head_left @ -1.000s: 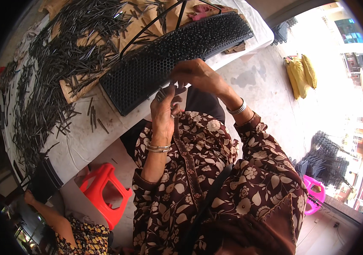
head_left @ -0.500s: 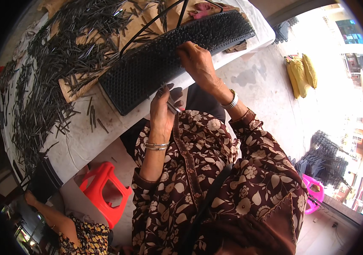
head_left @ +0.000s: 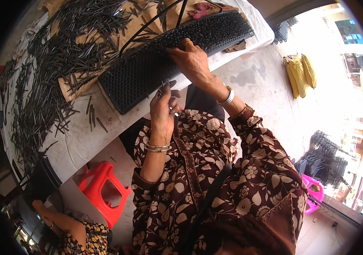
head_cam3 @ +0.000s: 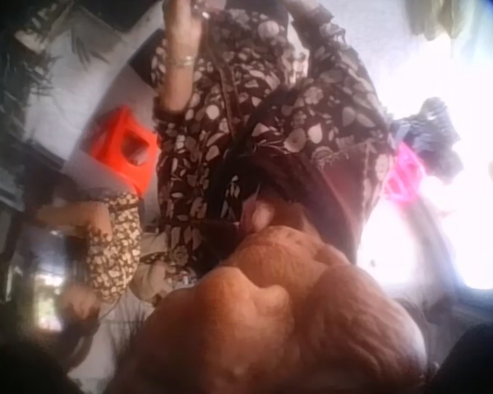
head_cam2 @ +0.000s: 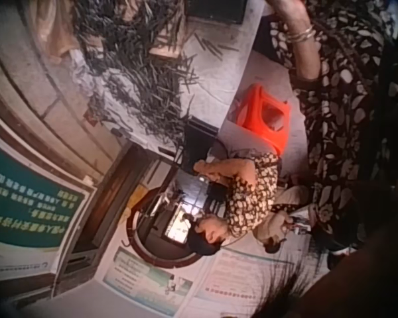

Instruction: The person sorts small metal pins by hand, then inserts them into a grid template for assembly.

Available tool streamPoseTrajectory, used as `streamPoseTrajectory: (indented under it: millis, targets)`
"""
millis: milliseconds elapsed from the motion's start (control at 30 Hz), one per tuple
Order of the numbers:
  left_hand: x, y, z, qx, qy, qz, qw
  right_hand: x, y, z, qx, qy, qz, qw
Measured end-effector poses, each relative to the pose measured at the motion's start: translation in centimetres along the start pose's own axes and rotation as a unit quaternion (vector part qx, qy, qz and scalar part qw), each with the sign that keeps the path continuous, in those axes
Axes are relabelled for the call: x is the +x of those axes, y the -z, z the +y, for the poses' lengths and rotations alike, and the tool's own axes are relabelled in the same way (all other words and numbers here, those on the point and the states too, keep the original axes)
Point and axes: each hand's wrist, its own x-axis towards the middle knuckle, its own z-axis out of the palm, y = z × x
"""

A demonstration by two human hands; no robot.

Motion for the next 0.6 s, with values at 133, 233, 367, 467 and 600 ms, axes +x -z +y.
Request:
streamPoseTrajectory:
  millis: [133, 233, 367, 467, 600]
  targets:
    - [0.0, 0.2, -0.2, 0.002, 0.001, 0.002, 1.0, -0.5, 0.4, -0.8, -0.027, 0.004, 0.024, 0.999]
    - [0.0, 0.2, -0.4, 0.007, -0.004, 0.001, 1.0, -1.9, 2.2, -1.0, 0.166, -0.058, -0.052, 0.983]
    - [-0.4, -0.1, 0.0, 0.035, -0.018, -0.047, 0.998, -2.4, 4.9, -1.4, 0.315, -0.078, -0.242, 0.915]
    - [-1.0, -0.9, 0.9, 0.063, 0.019, -0.08, 0.995, -2.6, 5.8, -1.4, 0.419, -0.157, -0.261, 0.855]
    - [-1.1, -1.0, 1.1, 0.069, 0.045, -0.125, 0.989, -2.5, 6.4, -1.1, 0.436, -0.194, -0.302, 0.825]
